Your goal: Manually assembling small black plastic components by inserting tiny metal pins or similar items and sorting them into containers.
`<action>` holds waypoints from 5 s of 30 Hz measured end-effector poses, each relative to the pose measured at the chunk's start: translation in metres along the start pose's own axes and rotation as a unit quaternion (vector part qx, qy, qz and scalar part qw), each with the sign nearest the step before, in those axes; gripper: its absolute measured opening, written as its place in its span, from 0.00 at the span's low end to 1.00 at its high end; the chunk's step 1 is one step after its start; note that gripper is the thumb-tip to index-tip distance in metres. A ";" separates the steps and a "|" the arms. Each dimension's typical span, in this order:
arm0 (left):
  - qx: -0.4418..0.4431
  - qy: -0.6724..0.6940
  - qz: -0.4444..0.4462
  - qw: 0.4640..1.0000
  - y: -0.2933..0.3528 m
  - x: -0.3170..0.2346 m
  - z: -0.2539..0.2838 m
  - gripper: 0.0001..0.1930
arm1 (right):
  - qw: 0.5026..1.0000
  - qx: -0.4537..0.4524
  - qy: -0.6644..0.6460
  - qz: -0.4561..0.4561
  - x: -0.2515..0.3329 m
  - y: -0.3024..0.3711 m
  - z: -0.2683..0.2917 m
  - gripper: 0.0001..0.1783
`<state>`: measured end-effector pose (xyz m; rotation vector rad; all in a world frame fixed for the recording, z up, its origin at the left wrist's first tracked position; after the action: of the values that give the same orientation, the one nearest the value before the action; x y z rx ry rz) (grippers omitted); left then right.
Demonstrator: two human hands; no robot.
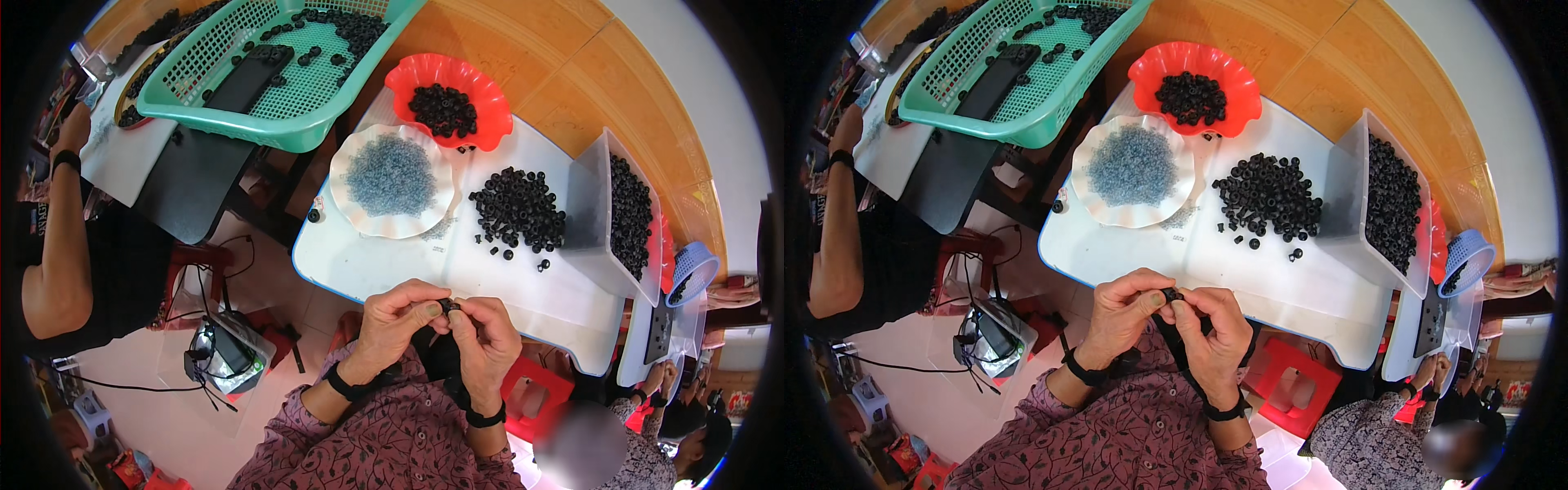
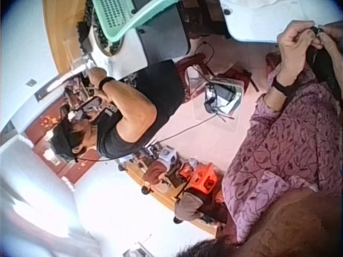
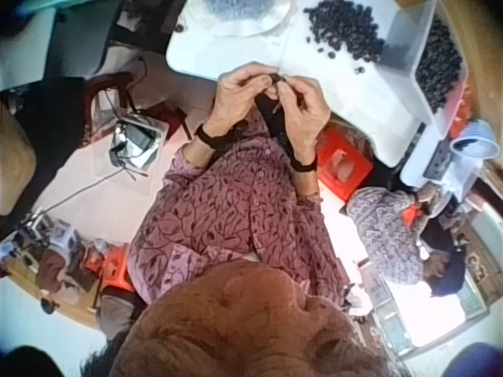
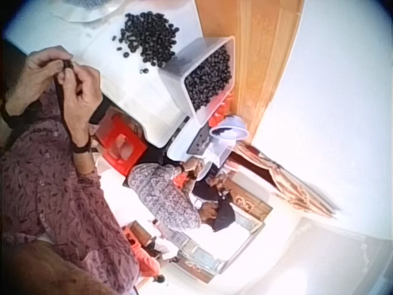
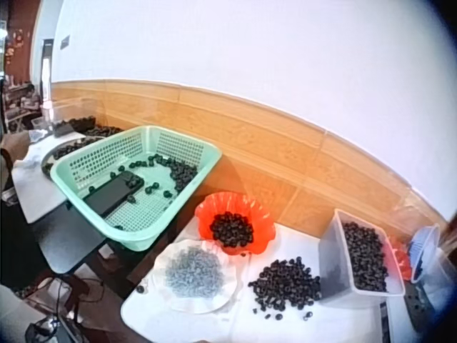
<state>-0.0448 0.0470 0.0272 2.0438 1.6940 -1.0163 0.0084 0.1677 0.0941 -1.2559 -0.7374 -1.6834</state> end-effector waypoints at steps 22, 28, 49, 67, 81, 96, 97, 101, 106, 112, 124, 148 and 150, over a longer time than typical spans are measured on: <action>0.037 -0.053 0.006 0.998 0.001 -0.004 -0.005 0.11 | 0.979 0.069 -0.155 -0.116 -0.005 0.002 0.000 0.11; 0.031 -0.042 0.030 0.998 0.004 0.000 -0.002 0.12 | 0.976 0.067 -0.153 -0.140 -0.008 0.002 0.003 0.10; 0.041 -0.066 0.007 0.997 0.001 -0.003 -0.001 0.12 | 0.965 0.045 -0.142 -0.214 -0.007 0.003 -0.002 0.07; 0.064 -0.100 -0.021 0.993 -0.002 -0.012 -0.003 0.11 | 0.970 0.040 -0.120 -0.206 -0.010 0.003 -0.006 0.06; 0.058 -0.101 -0.006 0.993 0.000 -0.011 -0.002 0.12 | 0.975 0.027 -0.094 -0.200 -0.007 0.003 -0.007 0.07; 0.035 -0.041 0.000 0.999 0.002 -0.004 0.004 0.12 | 0.975 0.075 -0.101 -0.186 -0.010 -0.001 -0.007 0.08; 0.036 -0.034 0.003 0.999 0.002 -0.003 0.004 0.12 | 0.973 0.079 -0.109 -0.186 -0.010 -0.001 -0.007 0.08; 0.019 0.014 0.051 0.998 0.004 0.006 0.008 0.12 | 0.967 0.087 -0.138 -0.196 -0.009 -0.001 -0.008 0.08; -0.020 0.118 0.085 0.989 0.008 0.014 0.009 0.12 | 0.964 0.082 -0.141 -0.210 -0.008 -0.001 -0.010 0.08; -0.017 0.109 0.071 0.991 0.006 0.012 0.009 0.11 | 0.966 0.079 -0.134 -0.204 -0.007 -0.001 -0.011 0.07; 0.039 -0.056 0.014 0.998 0.001 -0.005 0.009 0.11 | 0.996 0.040 0.022 -0.071 0.007 0.001 -0.012 0.08; 0.018 0.010 0.053 0.998 0.004 0.004 0.015 0.10 | 0.963 0.160 -0.106 -0.191 -0.009 -0.013 -0.011 0.08; 0.018 0.007 0.042 0.999 0.004 0.004 0.016 0.10 | 0.967 0.147 -0.102 -0.184 -0.008 -0.012 -0.013 0.08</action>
<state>-0.0463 0.0390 0.0124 2.1296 1.5940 -1.0152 -0.0067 0.1643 0.0835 -1.1371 -1.3625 -1.6646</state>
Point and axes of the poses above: each hand's wrist, its own y-axis away from the middle knuckle, its own z-axis out of the back of the hand, x = y × z, the point moved 7 cm from there along -y, towards the middle knuckle, and after that the axes turned 14 degrees about -z, right-handed, at the moved point
